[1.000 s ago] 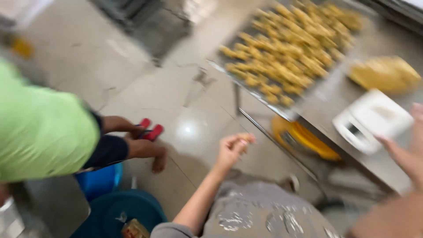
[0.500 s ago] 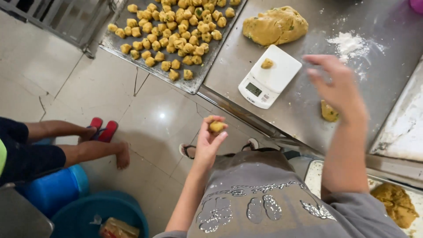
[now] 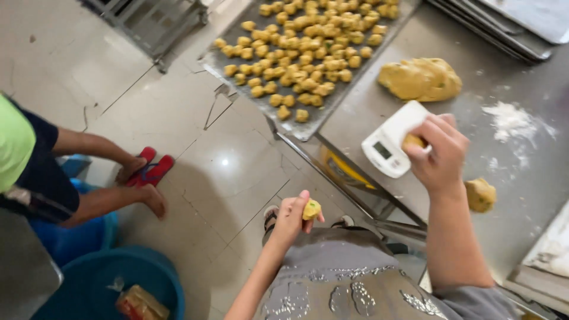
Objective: Portioning dough by weight using a digital scale and rolling the portions into uniform balls.
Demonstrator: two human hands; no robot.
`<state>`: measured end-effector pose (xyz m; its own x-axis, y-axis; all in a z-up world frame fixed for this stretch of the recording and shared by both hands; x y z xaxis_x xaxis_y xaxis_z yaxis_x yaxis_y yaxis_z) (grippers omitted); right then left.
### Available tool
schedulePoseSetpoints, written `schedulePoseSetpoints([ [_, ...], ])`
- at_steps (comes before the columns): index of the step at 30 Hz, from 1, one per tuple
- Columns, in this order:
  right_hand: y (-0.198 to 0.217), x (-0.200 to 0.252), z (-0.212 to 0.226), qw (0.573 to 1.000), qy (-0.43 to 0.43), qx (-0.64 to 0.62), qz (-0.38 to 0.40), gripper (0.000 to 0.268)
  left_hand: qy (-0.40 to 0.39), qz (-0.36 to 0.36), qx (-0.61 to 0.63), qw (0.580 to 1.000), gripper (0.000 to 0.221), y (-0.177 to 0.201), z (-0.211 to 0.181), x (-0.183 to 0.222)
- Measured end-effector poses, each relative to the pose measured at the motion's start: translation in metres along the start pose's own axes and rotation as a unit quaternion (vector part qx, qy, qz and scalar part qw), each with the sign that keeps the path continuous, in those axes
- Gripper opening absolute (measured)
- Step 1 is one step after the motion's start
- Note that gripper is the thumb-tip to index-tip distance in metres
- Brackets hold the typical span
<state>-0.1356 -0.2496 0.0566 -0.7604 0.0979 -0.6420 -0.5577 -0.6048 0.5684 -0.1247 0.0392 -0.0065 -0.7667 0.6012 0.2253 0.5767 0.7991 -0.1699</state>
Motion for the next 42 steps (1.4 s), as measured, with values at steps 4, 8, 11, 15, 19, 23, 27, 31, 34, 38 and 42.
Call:
schedulePoseSetpoints([
  [4,-0.079,0.001,0.016,0.975,0.118,-0.078,-0.171,0.060,0.005,0.019,-0.003,1.000,0.059,0.041,-0.018,0.012],
  [8,-0.144,-0.045,0.098,0.973,-0.055,0.213,0.066,0.081,-0.043,0.007,0.005,0.999,0.050,0.095,-0.020,0.003],
  [11,-0.150,-0.036,0.147,0.989,-0.059,0.068,0.118,0.064,-0.082,0.008,-0.025,0.996,0.028,0.125,-0.010,-0.009],
  [15,-0.153,-0.018,0.180,0.956,-0.037,-0.192,0.219,0.047,-0.088,0.130,0.000,0.988,0.022,0.137,-0.013,-0.018],
  [19,-0.153,0.004,0.190,0.971,-0.086,-0.140,0.172,0.030,-0.136,0.226,-0.125,0.957,0.029,0.135,-0.029,-0.016],
  [23,-0.152,0.045,0.192,0.983,-0.116,-0.097,0.104,0.035,-0.129,0.279,-0.082,0.948,0.041,0.115,-0.050,-0.007],
  [27,-0.115,0.060,0.173,0.973,-0.122,-0.194,0.032,0.038,-0.187,0.296,-0.059,0.935,0.042,0.089,-0.061,0.000],
  [31,-0.001,0.040,0.174,0.961,-0.024,0.036,-0.274,0.054,-0.115,0.289,-0.067,0.948,0.034,0.077,-0.062,0.014],
  [34,0.037,0.040,0.140,0.906,0.055,-0.024,-0.418,0.038,-0.112,0.272,-0.136,0.946,0.030,0.072,-0.053,0.023],
  [38,0.005,0.085,0.041,0.950,-0.126,0.165,-0.232,0.030,-0.082,0.225,-0.079,0.968,0.011,0.043,-0.039,0.042],
  [42,0.021,0.114,-0.005,0.949,-0.131,0.254,-0.133,0.029,-0.205,0.164,-0.149,0.953,0.047,0.010,-0.008,0.041],
])
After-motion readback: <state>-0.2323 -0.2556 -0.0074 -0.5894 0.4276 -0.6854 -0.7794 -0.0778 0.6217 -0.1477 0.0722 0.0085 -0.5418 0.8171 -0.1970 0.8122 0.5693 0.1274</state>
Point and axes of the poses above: each hand's wrist, its own x-axis away from the middle knuckle, its own y-axis out of the back of the hand, z = x × y, the point moved 1 cm from there along -x, towards the middle knuckle, and after that the axes turned 6 degrees about -x, right-handed, at the moved point
